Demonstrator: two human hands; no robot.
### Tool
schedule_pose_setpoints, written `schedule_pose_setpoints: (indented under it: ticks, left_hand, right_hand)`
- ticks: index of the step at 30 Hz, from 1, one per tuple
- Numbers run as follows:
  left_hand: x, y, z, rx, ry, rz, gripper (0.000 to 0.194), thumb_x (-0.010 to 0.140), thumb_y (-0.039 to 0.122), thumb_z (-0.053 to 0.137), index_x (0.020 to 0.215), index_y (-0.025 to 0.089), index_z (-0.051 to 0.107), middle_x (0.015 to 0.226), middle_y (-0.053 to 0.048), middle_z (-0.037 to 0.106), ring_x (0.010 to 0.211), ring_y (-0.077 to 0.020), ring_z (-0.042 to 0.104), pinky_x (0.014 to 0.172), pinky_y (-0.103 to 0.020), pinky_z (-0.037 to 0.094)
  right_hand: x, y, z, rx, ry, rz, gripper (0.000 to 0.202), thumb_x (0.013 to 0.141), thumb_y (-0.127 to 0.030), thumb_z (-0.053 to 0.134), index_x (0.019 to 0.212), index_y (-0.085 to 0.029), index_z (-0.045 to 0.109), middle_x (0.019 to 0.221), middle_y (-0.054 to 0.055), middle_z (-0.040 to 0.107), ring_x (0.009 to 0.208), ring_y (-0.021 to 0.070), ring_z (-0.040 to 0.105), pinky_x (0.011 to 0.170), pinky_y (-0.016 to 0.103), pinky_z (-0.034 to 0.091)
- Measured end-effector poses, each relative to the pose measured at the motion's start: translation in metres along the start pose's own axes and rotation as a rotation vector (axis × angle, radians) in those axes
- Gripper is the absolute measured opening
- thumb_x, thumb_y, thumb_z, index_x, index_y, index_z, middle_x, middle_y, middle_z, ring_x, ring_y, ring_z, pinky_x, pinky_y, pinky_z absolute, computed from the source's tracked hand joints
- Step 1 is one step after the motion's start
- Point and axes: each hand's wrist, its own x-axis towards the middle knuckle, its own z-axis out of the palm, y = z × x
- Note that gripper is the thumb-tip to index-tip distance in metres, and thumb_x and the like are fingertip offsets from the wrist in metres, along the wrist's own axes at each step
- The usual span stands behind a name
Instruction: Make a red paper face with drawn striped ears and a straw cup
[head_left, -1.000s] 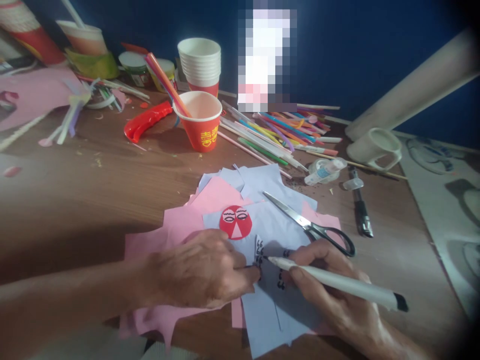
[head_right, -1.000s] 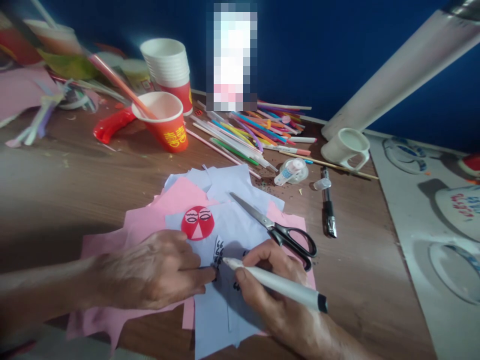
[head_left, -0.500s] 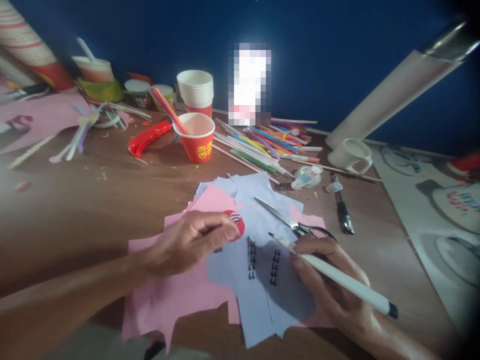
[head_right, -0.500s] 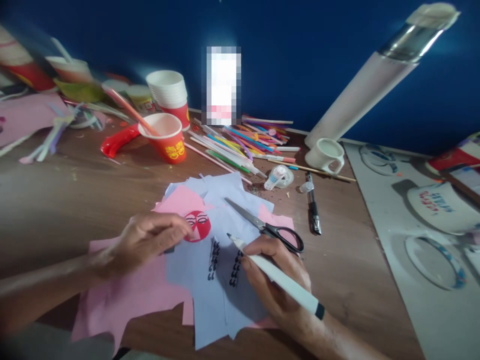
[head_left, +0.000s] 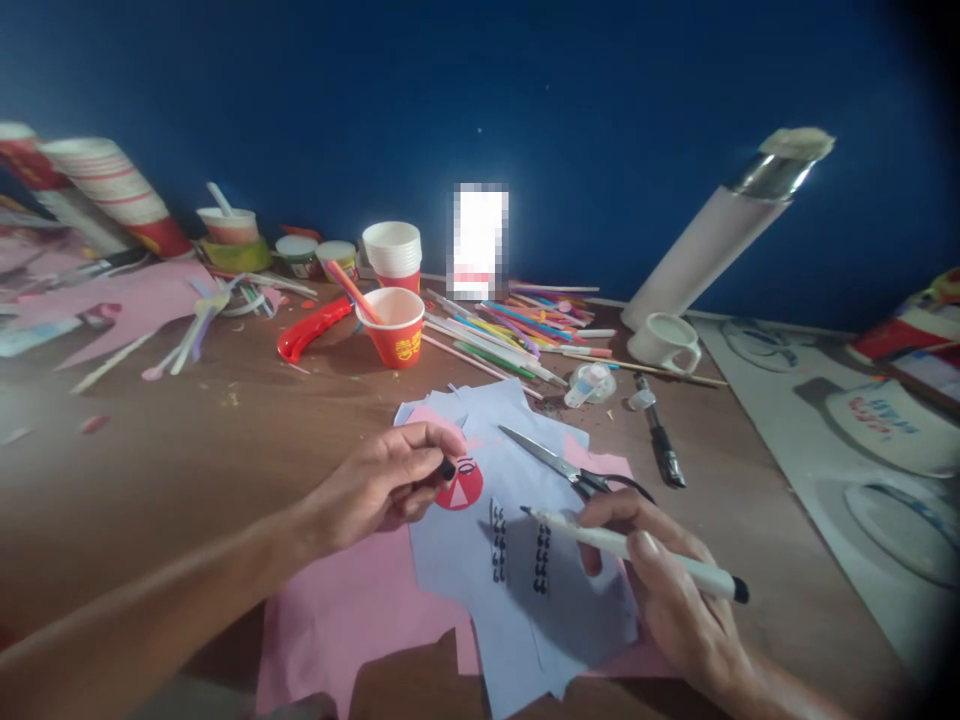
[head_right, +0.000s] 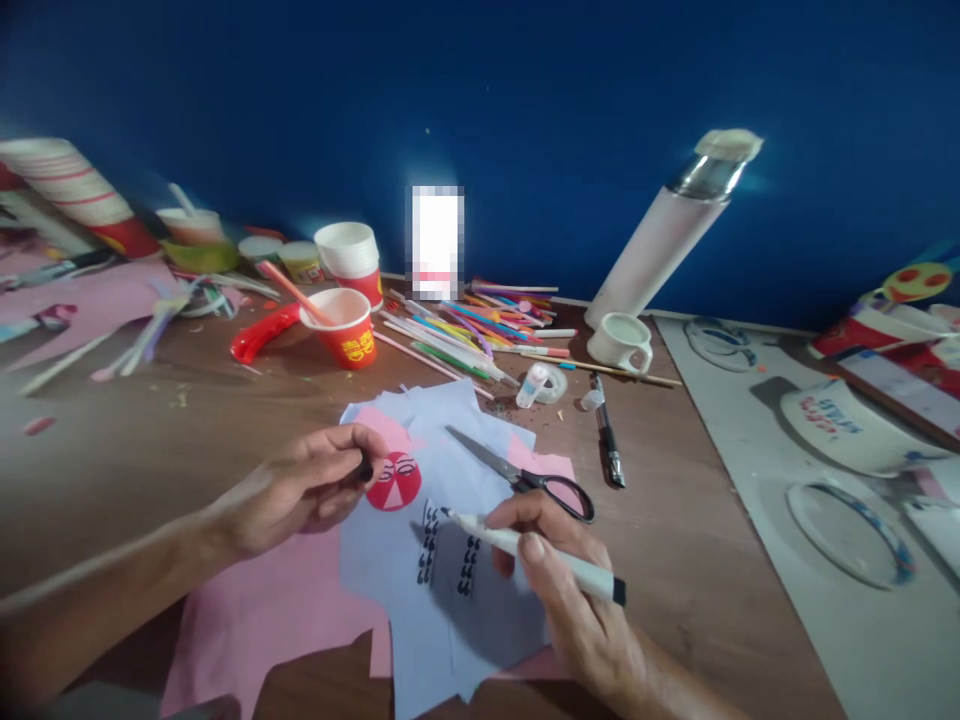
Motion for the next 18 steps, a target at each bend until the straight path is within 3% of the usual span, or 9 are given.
schedule_pose_setpoints:
  ticks: [4,7,12,18]
  left_hand:
    - [0.0,-0.002,0.004,0.03,0.044,-0.025,0.026,0.08,0.041,0.067,0.081,0.015,0.06,0.055,0.005,0.05,0.04,-0.0008,0.029,0.039,-0.013,0.017]
    - [0.0,-0.005,0.006,0.047,0.065,-0.019,0.028,0.076,0.04,0.071,0.078,0.013,0.063,0.055,0.003,0.053,0.04,-0.0009,0.032,0.038,-0.014,0.018]
    - [0.001,-0.008,0.007,0.048,-0.004,-0.012,0.029,0.076,0.039,0.071,0.085,0.012,0.068,0.066,-0.001,0.059,0.039,-0.001,0.036,0.037,-0.016,0.022]
    - [0.0,-0.014,0.008,0.142,-0.011,-0.036,0.032,0.079,0.043,0.067,0.088,0.013,0.068,0.045,0.004,0.047,0.039,-0.0043,0.037,0.036,-0.014,0.026]
  right_hand:
    - [-0.004,-0.002,0.001,0.094,0.011,0.066,0.017,0.091,-0.037,0.047,0.088,-0.023,0.056,0.059,-0.001,0.057,0.047,0.0124,0.049,0.041,0.021,0.038]
    - [-0.005,-0.005,0.002,0.091,-0.05,-0.018,0.008,0.09,-0.027,0.051,0.096,-0.024,0.056,0.069,0.0,0.064,0.053,0.0123,0.056,0.045,0.02,0.043]
    - [-0.004,-0.006,0.001,0.079,-0.19,-0.189,0.023,0.085,-0.015,0.054,0.105,-0.026,0.055,0.083,0.002,0.067,0.071,0.0169,0.065,0.06,0.024,0.052]
    - [-0.006,-0.004,0.001,0.08,-0.208,-0.171,0.026,0.085,-0.014,0.055,0.108,-0.026,0.054,0.085,0.003,0.067,0.068,0.016,0.064,0.063,0.026,0.052]
